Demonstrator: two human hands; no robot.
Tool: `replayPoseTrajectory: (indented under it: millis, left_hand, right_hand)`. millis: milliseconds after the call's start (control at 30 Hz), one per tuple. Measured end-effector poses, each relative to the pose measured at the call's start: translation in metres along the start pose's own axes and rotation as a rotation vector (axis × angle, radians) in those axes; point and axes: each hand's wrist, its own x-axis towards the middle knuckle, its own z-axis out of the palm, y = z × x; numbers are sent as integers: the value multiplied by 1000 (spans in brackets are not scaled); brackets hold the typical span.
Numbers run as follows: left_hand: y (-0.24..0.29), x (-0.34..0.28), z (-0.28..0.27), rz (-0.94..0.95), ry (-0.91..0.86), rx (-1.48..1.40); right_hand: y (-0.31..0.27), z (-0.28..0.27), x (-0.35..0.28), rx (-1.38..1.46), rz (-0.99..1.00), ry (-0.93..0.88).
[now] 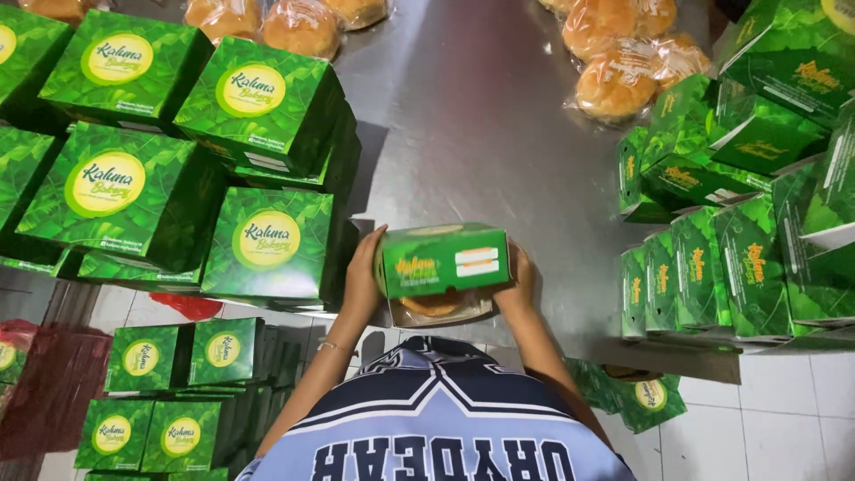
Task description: Packing individually wrapped buns into green cardboard boxes and stacking them.
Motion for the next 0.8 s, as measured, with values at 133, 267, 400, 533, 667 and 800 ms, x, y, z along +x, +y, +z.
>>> replayPoseTrajectory:
  millis: [133,267,400,533,667,800]
  left_hand:
    - [3,-8,-3,99,-6,93]
    - [-8,-22,-7,89,-83,195]
    - [-28,-42,-1,-414,-57,-113]
    - [62,-32,3,-629,-232,-278]
    - [55,-39,11,-357,-157,-82]
    - [49,-41,12,-252,-145,34]
  right_hand:
    - [23,6,-3,-41,-371,69]
    - [103,54,-8,-149,-391,-15]
    - [104,49,-10,551,64,-258]
    - [34,27,-16,863,441,-435]
    - [62,58,-26,650,248,-381]
    - [66,65,-34,521,140,-334]
